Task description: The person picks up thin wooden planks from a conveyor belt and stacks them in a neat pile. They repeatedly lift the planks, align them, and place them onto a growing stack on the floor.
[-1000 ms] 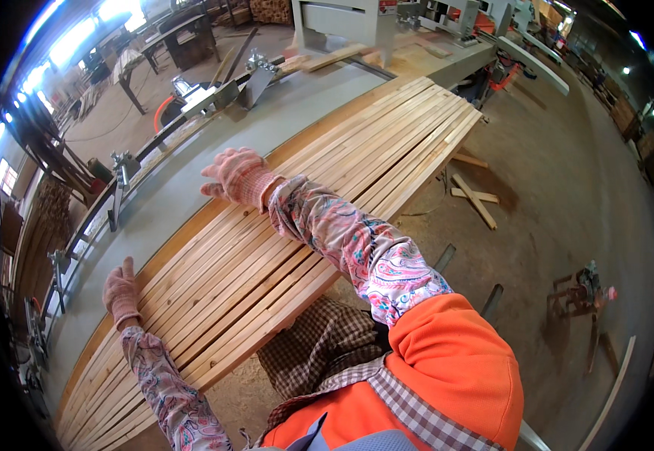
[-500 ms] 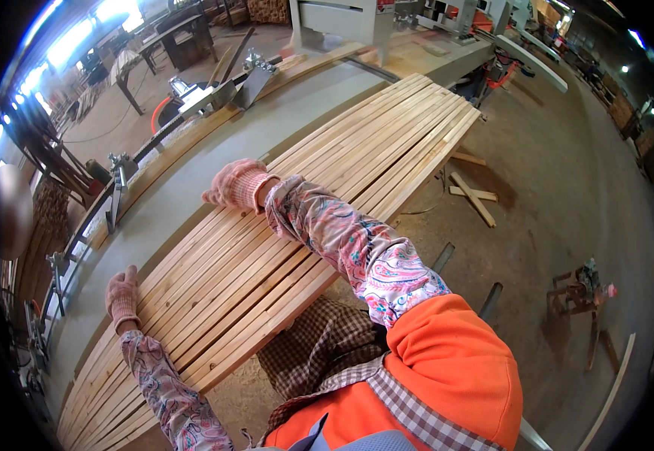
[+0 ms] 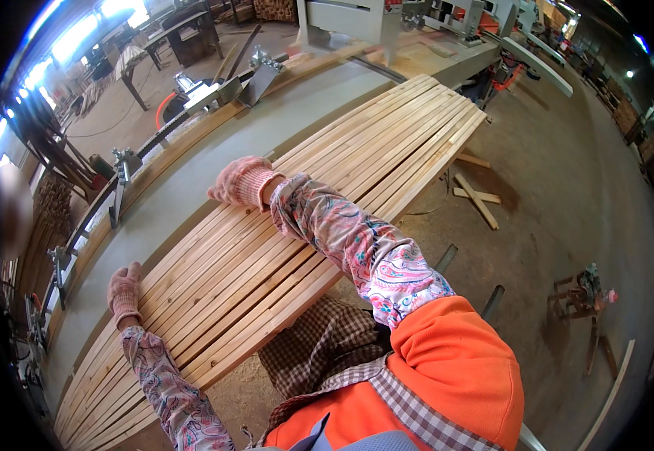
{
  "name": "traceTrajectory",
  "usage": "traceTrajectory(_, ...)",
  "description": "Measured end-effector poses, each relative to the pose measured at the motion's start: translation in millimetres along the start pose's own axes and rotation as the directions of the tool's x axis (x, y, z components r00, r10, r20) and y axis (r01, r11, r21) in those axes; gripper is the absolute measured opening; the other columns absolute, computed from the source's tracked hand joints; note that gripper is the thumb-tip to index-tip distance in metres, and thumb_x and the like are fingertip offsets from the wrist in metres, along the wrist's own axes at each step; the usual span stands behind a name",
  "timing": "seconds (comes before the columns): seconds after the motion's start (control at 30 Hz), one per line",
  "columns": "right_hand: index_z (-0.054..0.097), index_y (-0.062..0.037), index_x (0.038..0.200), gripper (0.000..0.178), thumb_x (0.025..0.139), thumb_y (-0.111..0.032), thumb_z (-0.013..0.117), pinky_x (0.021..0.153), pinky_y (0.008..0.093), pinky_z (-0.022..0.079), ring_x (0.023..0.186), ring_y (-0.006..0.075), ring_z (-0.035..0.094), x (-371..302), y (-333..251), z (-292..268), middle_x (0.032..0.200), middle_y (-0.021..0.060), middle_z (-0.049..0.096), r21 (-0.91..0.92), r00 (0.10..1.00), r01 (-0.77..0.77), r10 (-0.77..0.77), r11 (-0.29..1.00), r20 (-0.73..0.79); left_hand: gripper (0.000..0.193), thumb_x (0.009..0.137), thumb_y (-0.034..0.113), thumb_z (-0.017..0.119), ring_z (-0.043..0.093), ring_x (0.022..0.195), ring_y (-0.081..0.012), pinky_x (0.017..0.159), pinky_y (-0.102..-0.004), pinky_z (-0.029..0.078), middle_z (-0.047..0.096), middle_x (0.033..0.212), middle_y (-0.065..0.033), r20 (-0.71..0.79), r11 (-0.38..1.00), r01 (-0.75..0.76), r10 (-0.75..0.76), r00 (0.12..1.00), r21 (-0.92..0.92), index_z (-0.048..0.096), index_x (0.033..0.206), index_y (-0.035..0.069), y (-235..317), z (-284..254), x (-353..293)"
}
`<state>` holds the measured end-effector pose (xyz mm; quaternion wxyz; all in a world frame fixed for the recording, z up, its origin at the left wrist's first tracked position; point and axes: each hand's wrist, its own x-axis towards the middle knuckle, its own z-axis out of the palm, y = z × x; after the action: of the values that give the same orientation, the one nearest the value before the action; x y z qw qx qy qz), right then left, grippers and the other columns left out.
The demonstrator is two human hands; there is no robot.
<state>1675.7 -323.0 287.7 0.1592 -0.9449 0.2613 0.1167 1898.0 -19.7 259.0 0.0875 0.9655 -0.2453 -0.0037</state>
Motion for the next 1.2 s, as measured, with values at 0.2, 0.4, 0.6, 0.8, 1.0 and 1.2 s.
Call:
traceTrajectory(0.2,0.066,-0.0100,0.129,0.057,0.101,-0.051,0.039,0.104,0.0500,0.046,0.124,0.0359,0.060,4.4,2.3,4.8,0.131,0.0145,0.065,0.002,0.999,0.016,-0.016,1.000,-0.032,0.066,0.093,0.065,0.048,0.064,0.098,-0.0420,0.088,-0.0469,0.049,0.069,0.099,-0.0232,0.001,1.000,-0.009,0.009,1.000,0.007,0.072,0.095,0.004,-8.7,6.0,7.4)
traceTrajectory(0.4,0.066,-0.0105,0.129,0.059,0.101,-0.054,0.039,0.104,0.0504,0.046,0.124,0.0358,0.060,5.7,4.7,6.5,0.131,0.0146,0.065,-0.007,0.999,0.013,-0.013,1.000,-0.033,0.081,0.092,0.077,0.036,0.066,0.098,-0.0390,0.090,-0.0461,0.048,0.071,0.095,-0.0206,0.050,0.996,0.061,-0.058,0.997,-0.070,0.075,0.091,0.007,-4.5,6.3,11.3)
traceTrajectory(0.6,0.066,-0.0113,0.130,0.058,0.101,-0.055,0.039,0.104,0.0516,0.045,0.125,0.0356,0.059,-1.0,-2.0,0.7,0.132,0.0141,0.065,0.020,0.999,-0.030,0.031,0.999,-0.017,0.079,0.092,0.076,0.038,0.066,0.100,-0.0393,0.091,-0.0468,0.048,0.071,0.098,-0.0210,0.050,0.997,0.061,-0.059,0.997,-0.042,0.075,0.093,0.006,-10.9,9.1,15.1)
traceTrajectory(0.8,0.066,-0.0105,0.129,0.059,0.101,-0.054,0.038,0.104,0.0507,0.046,0.124,0.0357,0.060,-2.6,0.4,0.9,0.131,0.0144,0.065,-0.005,0.999,-0.011,0.011,1.000,-0.033,0.066,0.093,0.067,0.048,0.065,0.102,-0.0401,0.090,-0.0463,0.049,0.071,0.103,-0.0216,0.037,0.999,0.023,-0.025,0.999,0.042,0.072,0.099,0.006,1.3,1.6,4.7)
traceTrajectory(1.0,0.067,-0.0107,0.128,0.058,0.101,-0.054,0.038,0.104,0.0501,0.047,0.123,0.0360,0.061,1.6,4.1,5.6,0.129,0.0147,0.066,-0.020,0.998,0.017,-0.019,1.000,-0.063,0.061,0.092,0.063,0.051,0.065,0.102,-0.0401,0.089,-0.0457,0.049,0.071,0.103,-0.0214,0.046,0.999,0.029,-0.029,0.999,0.014,0.073,0.100,0.006,4.7,-1.0,2.2)
traceTrajectory(1.2,0.066,-0.0116,0.129,0.058,0.101,-0.054,0.037,0.104,0.0499,0.047,0.124,0.0364,0.060,-4.7,-3.6,-1.4,0.130,0.0143,0.066,0.006,0.999,-0.030,0.031,1.000,-0.027,0.057,0.091,0.060,0.055,0.065,0.101,-0.0402,0.089,-0.0455,0.050,0.071,0.102,-0.0207,0.018,1.000,0.028,-0.027,0.999,-0.005,0.073,0.101,0.007,3.4,-1.5,-0.8)
